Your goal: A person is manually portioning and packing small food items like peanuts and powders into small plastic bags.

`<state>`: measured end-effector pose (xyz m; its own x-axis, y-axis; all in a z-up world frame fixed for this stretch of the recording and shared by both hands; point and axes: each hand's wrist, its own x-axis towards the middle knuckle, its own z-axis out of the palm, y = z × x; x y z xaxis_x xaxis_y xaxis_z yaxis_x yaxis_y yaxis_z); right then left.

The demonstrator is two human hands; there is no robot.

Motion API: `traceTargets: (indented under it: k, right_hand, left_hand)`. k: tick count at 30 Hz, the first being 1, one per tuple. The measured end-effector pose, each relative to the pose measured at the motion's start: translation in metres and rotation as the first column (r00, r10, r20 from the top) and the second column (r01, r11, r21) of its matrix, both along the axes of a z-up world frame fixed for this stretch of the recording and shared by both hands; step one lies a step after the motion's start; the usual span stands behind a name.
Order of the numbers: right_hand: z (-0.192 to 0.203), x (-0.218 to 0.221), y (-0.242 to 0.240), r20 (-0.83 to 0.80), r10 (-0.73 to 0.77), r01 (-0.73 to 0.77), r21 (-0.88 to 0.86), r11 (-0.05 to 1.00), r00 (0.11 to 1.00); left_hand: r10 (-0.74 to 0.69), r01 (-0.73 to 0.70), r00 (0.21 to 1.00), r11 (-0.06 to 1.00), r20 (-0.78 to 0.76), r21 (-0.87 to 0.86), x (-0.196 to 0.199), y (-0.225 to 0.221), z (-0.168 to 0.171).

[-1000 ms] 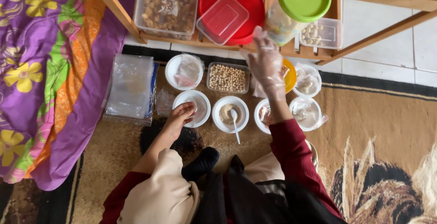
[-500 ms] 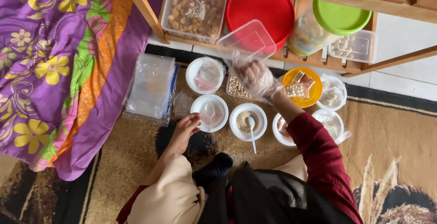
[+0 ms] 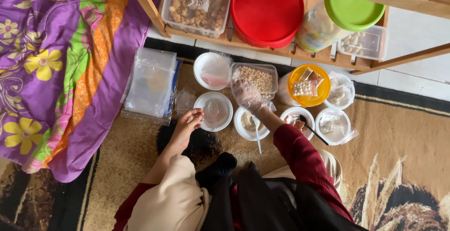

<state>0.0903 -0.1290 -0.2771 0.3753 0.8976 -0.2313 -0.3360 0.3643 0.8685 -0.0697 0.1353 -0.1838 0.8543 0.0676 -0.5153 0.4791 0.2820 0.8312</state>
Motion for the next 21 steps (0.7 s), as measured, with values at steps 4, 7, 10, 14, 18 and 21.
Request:
traceTargets:
  k: [4, 7, 10, 14, 18, 21]
  right_hand:
    - [0.027, 0.005, 0.015, 0.410, -0.150, -0.060, 0.456, 0.888, 0.900]
    - [0.041, -0.004, 0.016, 0.408, -0.159, -0.115, 0.570, 0.814, 0.899]
    - [0.030, -0.010, 0.013, 0.381, -0.204, -0.028, 0.523, 0.852, 0.902]
    - [0.035, -0.006, -0.001, 0.382, 0.028, -0.199, 0.416, 0.887, 0.924]
    - [0.058, -0.010, 0.008, 0.057, 0.112, -0.121, 0.666, 0.736, 0.992]
    - [-0.020, 0.008, 0.000, -0.520, 0.406, 0.281, 0.809, 0.516, 0.752]
  left_hand:
    - [-0.074, 0.069, 0.995, 0.995, 0.066, 0.073, 0.020, 0.009, -0.007]
    - [-0.243, 0.192, 0.955, 0.944, 0.171, 0.267, 0.054, 0.024, -0.011]
    - [-0.572, 0.326, 0.799, 0.674, 0.188, 0.663, 0.096, 0.029, 0.023]
    - [-0.862, 0.189, 0.388, -0.272, -0.326, 0.944, 0.167, 0.038, -0.057]
    - [-0.728, 0.129, 0.259, -0.625, -0.635, 0.770, 0.212, 0.009, -0.100]
    - [-0.699, 0.291, 0.320, -0.570, -0.639, 0.769, 0.218, -0.013, -0.102]
